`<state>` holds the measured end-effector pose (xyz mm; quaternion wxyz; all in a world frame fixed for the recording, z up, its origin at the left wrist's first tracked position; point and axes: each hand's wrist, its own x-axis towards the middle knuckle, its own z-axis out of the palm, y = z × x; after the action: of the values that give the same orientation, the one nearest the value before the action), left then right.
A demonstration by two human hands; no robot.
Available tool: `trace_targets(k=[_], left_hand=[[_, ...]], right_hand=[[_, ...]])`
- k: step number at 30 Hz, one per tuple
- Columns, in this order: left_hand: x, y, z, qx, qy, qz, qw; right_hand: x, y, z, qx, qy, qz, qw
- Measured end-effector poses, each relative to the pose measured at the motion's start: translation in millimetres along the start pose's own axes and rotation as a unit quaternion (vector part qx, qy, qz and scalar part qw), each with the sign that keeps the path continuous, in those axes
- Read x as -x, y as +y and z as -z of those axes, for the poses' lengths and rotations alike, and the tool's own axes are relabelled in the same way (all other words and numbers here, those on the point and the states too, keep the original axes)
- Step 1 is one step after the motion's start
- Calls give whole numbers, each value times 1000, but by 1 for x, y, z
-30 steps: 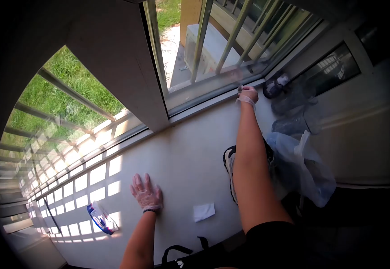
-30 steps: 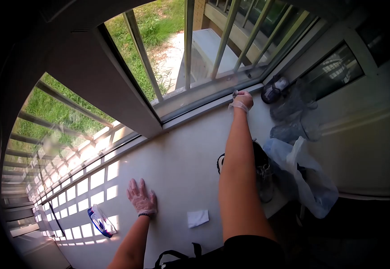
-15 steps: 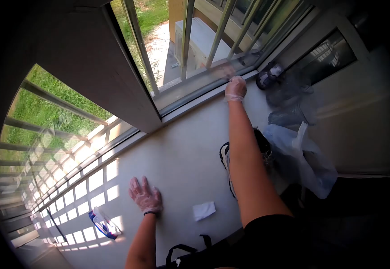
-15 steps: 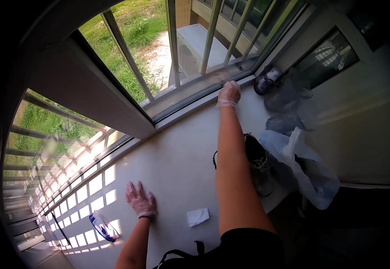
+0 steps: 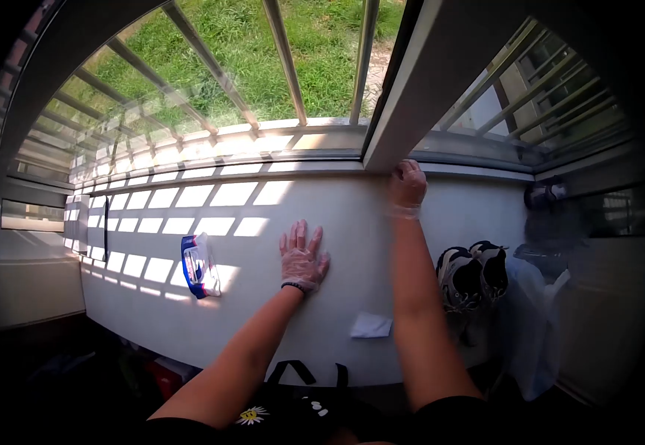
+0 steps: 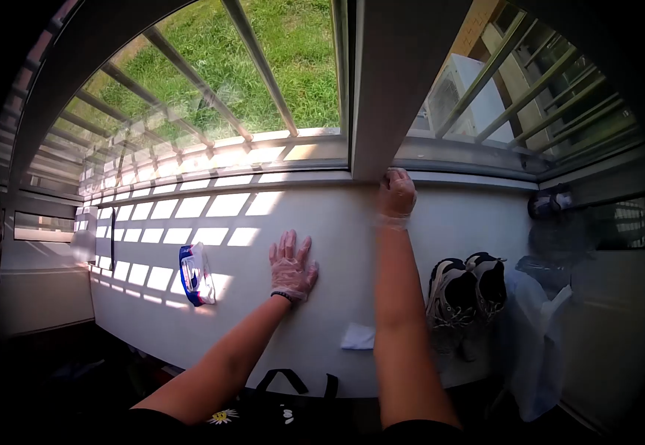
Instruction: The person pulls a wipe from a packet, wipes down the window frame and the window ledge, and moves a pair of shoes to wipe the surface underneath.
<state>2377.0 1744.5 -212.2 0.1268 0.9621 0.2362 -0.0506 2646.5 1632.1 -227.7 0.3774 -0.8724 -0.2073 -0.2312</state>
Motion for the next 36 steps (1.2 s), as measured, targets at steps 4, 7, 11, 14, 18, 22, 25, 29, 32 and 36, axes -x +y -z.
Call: trace_targets(k=[4, 7, 11, 14, 18, 22, 25, 29, 32, 36], left_hand=[[3, -5, -3, 10, 10, -10, 1000], [7, -8, -3, 43, 30, -31, 998], [51, -35, 31, 207, 168, -91, 960], [109, -101, 85, 196, 303, -39, 932], [172, -279, 89, 80, 389, 203, 895], [221, -448, 69, -93, 300, 371, 874], [223, -508, 62, -160, 203, 428, 866], [196, -532, 29, -137, 136, 546, 816], [192, -517, 46, -126, 147, 553, 811], [191, -512, 53, -126, 170, 542, 813]], right_hand=[[18, -5, 14, -29, -114, 61, 991], [61, -45, 37, -56, -216, -38, 974], [58, -84, 17, -78, -126, -80, 986], [27, -104, -5, 45, -65, 97, 992], [-4, -90, -42, 288, -159, 265, 906], [23, -91, -46, 328, -162, 206, 907], [26, -86, -57, 278, -117, 160, 940], [23, -94, -76, 216, -94, 26, 971], [39, -148, -93, 227, -101, -27, 968], [73, -224, -153, 144, -82, 80, 983]])
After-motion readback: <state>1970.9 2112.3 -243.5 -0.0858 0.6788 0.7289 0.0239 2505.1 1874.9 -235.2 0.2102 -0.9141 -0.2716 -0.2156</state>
